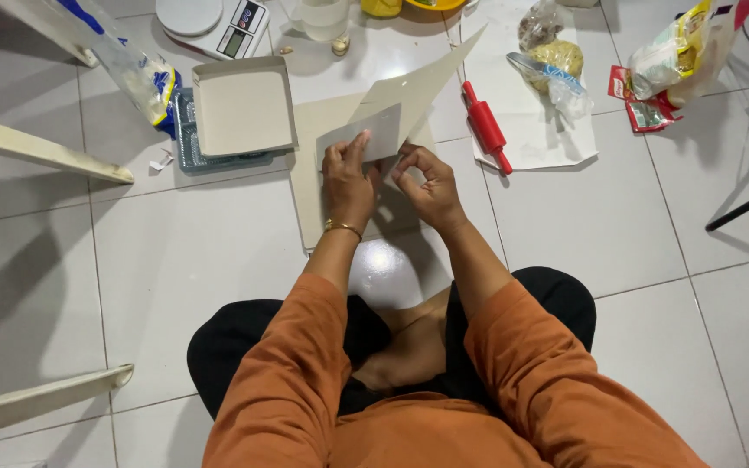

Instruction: The person sits on the floor and assembles a flat-packed cardboard box by hand. They fold the side flaps and tuck the tabs into the corresponding slots to form the box structure.

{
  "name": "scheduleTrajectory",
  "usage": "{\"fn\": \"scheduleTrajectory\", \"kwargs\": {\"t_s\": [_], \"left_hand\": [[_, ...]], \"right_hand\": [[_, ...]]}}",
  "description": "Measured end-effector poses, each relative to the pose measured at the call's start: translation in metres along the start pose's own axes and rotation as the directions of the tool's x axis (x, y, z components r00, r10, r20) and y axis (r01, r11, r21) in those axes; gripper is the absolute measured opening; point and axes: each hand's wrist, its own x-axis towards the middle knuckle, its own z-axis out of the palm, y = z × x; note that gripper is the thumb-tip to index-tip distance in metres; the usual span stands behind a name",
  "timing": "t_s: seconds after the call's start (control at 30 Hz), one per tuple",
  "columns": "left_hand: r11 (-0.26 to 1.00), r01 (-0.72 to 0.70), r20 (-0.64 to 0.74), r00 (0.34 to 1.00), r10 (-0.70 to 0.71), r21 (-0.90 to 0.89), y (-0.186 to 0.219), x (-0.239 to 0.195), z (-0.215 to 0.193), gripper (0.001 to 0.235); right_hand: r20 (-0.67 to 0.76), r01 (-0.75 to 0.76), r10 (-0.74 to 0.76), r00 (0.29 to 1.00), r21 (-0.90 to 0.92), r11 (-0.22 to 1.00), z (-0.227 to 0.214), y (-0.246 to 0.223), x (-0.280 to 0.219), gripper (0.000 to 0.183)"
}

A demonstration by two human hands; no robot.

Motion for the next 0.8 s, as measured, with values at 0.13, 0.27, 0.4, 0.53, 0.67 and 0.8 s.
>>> {"fn": "scheduleTrajectory", "kwargs": {"t_s": [0.13, 0.27, 0.4, 0.53, 0.67, 0.8], "left_hand": [[0.992, 0.058, -0.074, 0.995, -0.067, -0.116, -0.026, 0.004, 0.018, 0.043], [0.887, 0.238, -0.085, 0.952, -0.294, -0.396, -0.051, 0.008, -0.006, 0.026], [0.382, 0.474, 0.242, 0.822, -0.516, -0.793, 0.001, 0.012, -0.086, 0.015], [-0.037, 0.385, 0.36, 0.82, -0.445, -0.922, -0.047, 0.003, -0.063, 0.028], [-0.134, 0.413, 0.431, 0.814, -0.389, -0.901, -0.073, -0.01, -0.052, 0.032], [0.526, 0.657, 0.055, 0.652, -0.756, -0.54, -0.049, -0.024, -0.036, 0.092]], "right_hand": [[0.002, -0.067, 0.067, 0.998, -0.034, 0.997, -0.001, 0.01, -0.001, 0.007], [-0.361, -0.149, 0.06, 0.931, -0.222, 0.964, -0.032, 0.02, 0.013, 0.04], [-0.32, -0.309, 0.234, 0.918, -0.209, 0.928, -0.072, 0.007, 0.037, 0.109], [-0.108, -0.335, 0.318, 0.942, -0.232, 0.913, -0.088, -0.002, 0.071, 0.12], [0.036, -0.166, 0.191, 0.981, -0.361, 0.918, -0.087, -0.002, 0.081, 0.024], [0.093, 0.351, -0.455, 0.886, -0.775, 0.525, -0.075, 0.016, 0.067, 0.014]]}}
